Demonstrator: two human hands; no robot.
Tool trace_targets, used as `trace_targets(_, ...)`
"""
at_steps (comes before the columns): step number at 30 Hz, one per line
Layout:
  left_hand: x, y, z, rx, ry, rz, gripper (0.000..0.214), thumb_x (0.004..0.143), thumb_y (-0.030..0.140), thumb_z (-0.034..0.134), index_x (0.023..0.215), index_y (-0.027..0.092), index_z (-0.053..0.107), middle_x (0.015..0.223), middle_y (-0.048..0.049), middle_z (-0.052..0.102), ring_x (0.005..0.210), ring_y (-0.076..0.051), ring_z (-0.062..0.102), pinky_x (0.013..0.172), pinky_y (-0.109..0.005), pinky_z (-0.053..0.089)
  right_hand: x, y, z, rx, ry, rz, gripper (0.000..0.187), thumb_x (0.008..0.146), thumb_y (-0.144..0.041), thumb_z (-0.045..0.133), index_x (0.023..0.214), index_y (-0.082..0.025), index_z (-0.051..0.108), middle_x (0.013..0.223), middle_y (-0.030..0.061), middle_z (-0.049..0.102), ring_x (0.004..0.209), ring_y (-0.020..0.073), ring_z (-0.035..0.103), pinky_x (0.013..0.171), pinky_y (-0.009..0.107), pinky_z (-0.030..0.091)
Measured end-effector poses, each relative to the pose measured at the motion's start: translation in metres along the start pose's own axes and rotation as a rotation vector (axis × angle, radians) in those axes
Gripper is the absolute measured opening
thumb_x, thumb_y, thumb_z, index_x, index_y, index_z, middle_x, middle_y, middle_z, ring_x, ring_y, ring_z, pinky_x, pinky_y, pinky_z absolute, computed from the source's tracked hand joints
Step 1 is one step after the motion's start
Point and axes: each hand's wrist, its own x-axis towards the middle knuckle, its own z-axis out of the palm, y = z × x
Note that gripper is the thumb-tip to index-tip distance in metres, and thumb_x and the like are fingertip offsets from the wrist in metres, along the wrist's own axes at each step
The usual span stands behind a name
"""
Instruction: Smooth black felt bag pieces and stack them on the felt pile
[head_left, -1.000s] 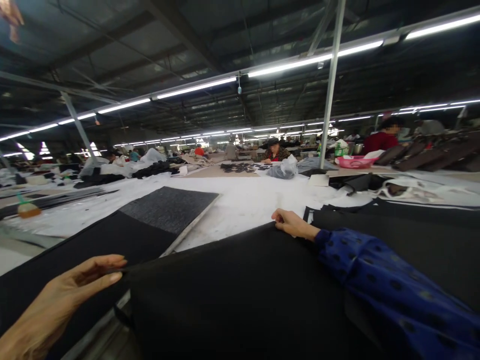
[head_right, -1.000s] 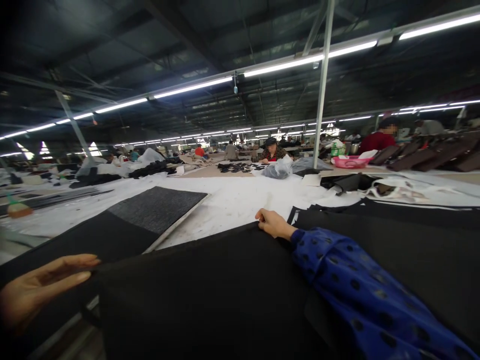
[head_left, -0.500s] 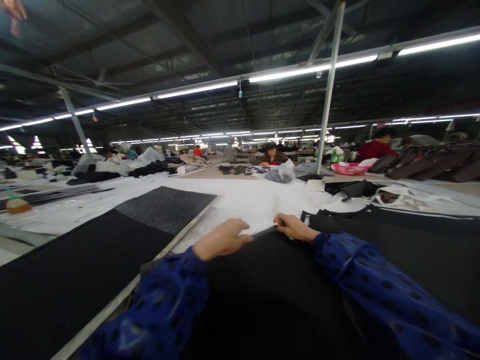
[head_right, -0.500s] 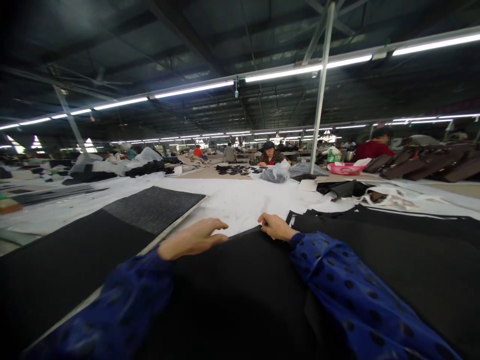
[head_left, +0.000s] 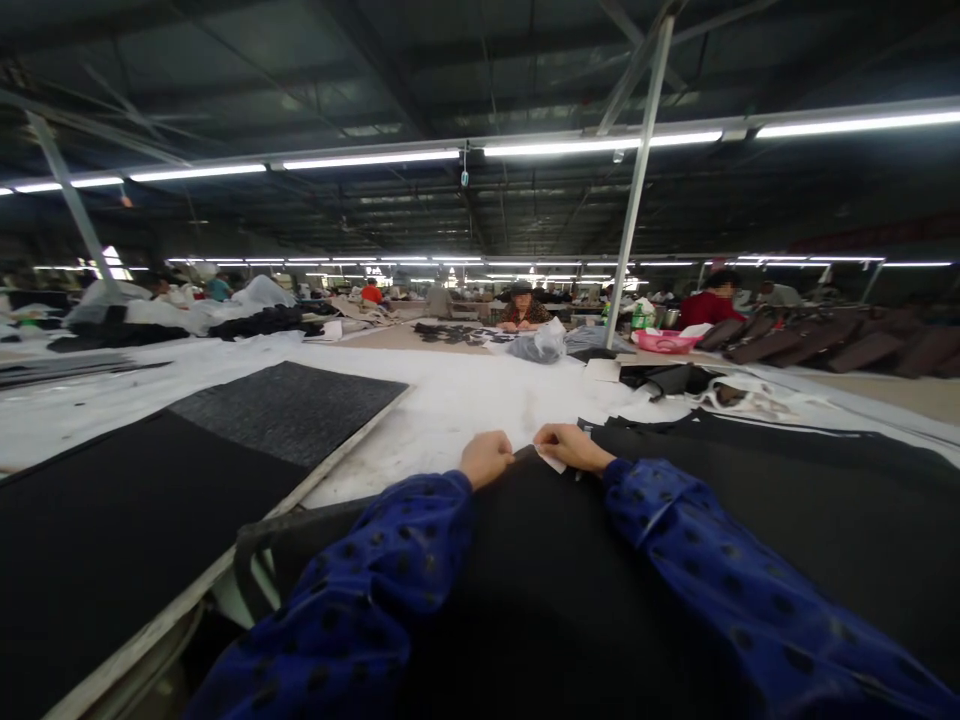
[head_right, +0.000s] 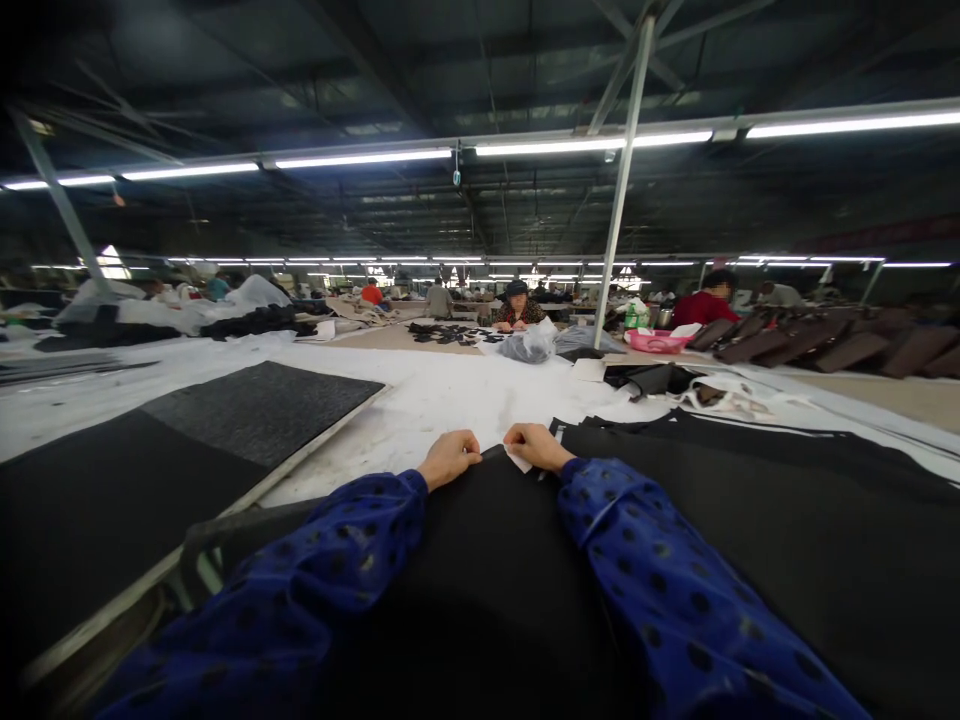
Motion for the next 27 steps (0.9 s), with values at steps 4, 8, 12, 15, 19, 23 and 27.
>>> trace_targets(4, 0.0, 0.001, 0.002, 0.018, 0.024, 0.057, 0.025, 0.077, 0.022, 0.055, 0.099, 0.021, 0.067, 0.096, -0.0027, 0.067, 0.092, -0.018, 0.059, 0.081, -0.027, 0.045, -0.002, 0.0, -0.012, -0.038, -0.019, -0.027, 0.019, 0.077, -0.017, 0.053, 0.089, -0.014, 0.067, 0.08, 0.0042, 0.068, 0.074, 0.0157, 0.06, 0.071, 0.025, 0.044)
trace_targets(8, 0.0, 0.003, 0.004, 0.049, 0.033, 0.116, 0.024, 0.079, 0.018, 0.052, 0.096, 0.024, 0.069, 0.097, -0.0025, 0.063, 0.095, -0.018, 0.057, 0.084, -0.026, 0.044, -0.003, -0.004, -0.016, -0.074, -0.072, -0.122, 0.022, 0.08, -0.02, 0.051, 0.093, -0.015, 0.068, 0.082, 0.0039, 0.068, 0.074, 0.0151, 0.061, 0.07, 0.024, 0.045)
trace_targets(12, -0.002, 0.003, 0.004, 0.072, 0.037, 0.153, 0.025, 0.08, 0.018, 0.05, 0.095, 0.025, 0.069, 0.096, -0.0026, 0.062, 0.094, -0.018, 0.057, 0.082, -0.026, 0.044, 0.001, -0.006, -0.014, -0.161, -0.085, -0.203, 0.021, 0.078, -0.017, 0.053, 0.092, -0.015, 0.069, 0.09, 0.007, 0.066, 0.08, 0.0174, 0.06, 0.076, 0.026, 0.044)
trace_targets(15, -0.003, 0.004, 0.004, 0.111, 0.044, 0.186, 0.026, 0.081, 0.017, 0.049, 0.095, 0.025, 0.069, 0.095, -0.0026, 0.061, 0.093, -0.018, 0.057, 0.08, -0.027, 0.045, 0.002, -0.007, -0.012, -0.222, -0.09, -0.253, 0.022, 0.08, -0.016, 0.052, 0.096, -0.016, 0.068, 0.095, 0.0079, 0.064, 0.084, 0.0181, 0.059, 0.079, 0.027, 0.042)
trace_targets(19, -0.003, 0.004, 0.004, 0.15, 0.039, 0.203, 0.026, 0.082, 0.018, 0.048, 0.095, 0.025, 0.069, 0.097, -0.0026, 0.061, 0.093, -0.018, 0.057, 0.08, -0.027, 0.046, 0.001, -0.011, -0.012, -0.298, -0.092, -0.293, 0.022, 0.082, -0.015, 0.05, 0.096, -0.016, 0.067, 0.096, 0.0077, 0.063, 0.084, 0.018, 0.058, 0.077, 0.025, 0.041)
trace_targets(23, -0.002, 0.004, 0.004, 0.156, 0.031, 0.202, 0.027, 0.083, 0.018, 0.047, 0.097, 0.025, 0.069, 0.098, -0.0025, 0.06, 0.094, -0.018, 0.057, 0.081, -0.027, 0.046, 0.001, -0.014, -0.011, -0.358, -0.083, -0.301, 0.019, 0.083, -0.015, 0.05, 0.094, -0.015, 0.065, 0.094, 0.0074, 0.062, 0.081, 0.0173, 0.057, 0.073, 0.024, 0.04)
trace_targets(27, -0.001, 0.003, 0.005, 0.156, 0.037, 0.203, 0.026, 0.082, 0.018, 0.047, 0.096, 0.025, 0.069, 0.098, -0.0024, 0.06, 0.094, -0.018, 0.057, 0.08, -0.027, 0.046, 0.0, -0.015, -0.009, -0.403, -0.073, -0.312, 0.017, 0.082, -0.015, 0.051, 0.092, -0.015, 0.065, 0.093, 0.0065, 0.061, 0.079, 0.0161, 0.056, 0.07, 0.023, 0.038)
